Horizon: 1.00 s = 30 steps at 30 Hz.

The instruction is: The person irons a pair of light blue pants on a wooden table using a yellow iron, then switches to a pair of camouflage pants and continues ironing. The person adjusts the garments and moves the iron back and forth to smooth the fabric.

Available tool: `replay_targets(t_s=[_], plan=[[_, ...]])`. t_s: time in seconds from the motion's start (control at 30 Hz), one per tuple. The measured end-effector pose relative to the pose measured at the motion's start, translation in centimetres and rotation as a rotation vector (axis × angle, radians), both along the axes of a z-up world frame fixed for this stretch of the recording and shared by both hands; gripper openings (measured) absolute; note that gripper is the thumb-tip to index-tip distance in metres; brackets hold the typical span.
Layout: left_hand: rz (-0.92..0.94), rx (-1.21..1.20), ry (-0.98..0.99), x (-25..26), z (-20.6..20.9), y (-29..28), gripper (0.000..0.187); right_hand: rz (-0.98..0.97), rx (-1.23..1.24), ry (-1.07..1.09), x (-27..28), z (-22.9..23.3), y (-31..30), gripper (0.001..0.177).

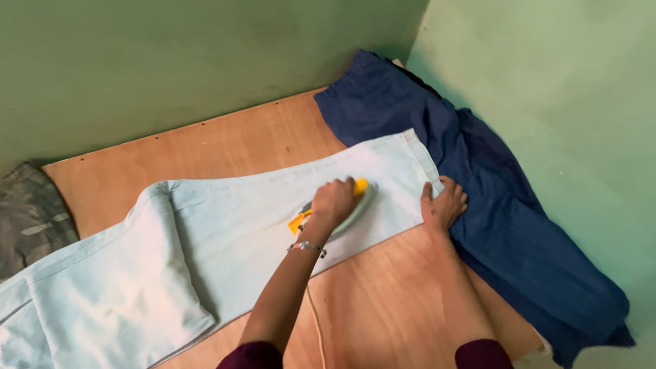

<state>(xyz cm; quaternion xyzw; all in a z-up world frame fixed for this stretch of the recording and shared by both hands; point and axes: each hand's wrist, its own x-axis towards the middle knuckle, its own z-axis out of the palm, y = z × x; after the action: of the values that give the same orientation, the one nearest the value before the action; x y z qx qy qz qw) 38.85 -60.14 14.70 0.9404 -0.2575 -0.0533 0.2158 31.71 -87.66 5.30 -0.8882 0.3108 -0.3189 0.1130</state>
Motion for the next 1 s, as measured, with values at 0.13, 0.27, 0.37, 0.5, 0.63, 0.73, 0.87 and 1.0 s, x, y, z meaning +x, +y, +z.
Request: replay_targets(t_s=[0.13,0.27,0.37,0.5,0.63,0.73,0.87,1.0], plan=[[0.190,-0.012,-0.001,0.9,0.5,-1.6,0.045,0.235,0.282,0.042,-1.0,1.7,-3.3,0.044],[-0.022,-0.038,0.023,0.8,0.8,-1.4,0.044,0.400,0.057,-0.113,-2.2,1.5,-3.9,0.045],[0.010,-0.097,0.007,0.8,1.4,-3.1,0.045,0.318,-0.075,-0.069,-2.4,1.4,-3.2,0.044],[0.068,-0.188,0.012,2.9,1.0,-8.9,0.045,0.272,0.006,-0.041,-2.0,1.8,-2.9,0.041],[0.175,-0.174,-0.022,5.0,-1.3,-15.7,0.036,0.214,0.083,-0.055,-2.2,2.1,-2.8,0.034],[0.239,-0.186,-0.081,7.0,-2.7,-19.2,0.040,0.193,0.159,-0.057,-2.4,2.2,-2.5,0.030],[0.285,-0.177,0.003,8.3,-2.9,-20.9,0.037,0.194,0.080,-0.096,-2.2,2.2,-2.6,0.028],[0.168,-0.134,0.200,7.5,-1.3,-18.0,0.048,0.201,0.046,-0.119,-2.2,1.8,-2.6,0.024]])
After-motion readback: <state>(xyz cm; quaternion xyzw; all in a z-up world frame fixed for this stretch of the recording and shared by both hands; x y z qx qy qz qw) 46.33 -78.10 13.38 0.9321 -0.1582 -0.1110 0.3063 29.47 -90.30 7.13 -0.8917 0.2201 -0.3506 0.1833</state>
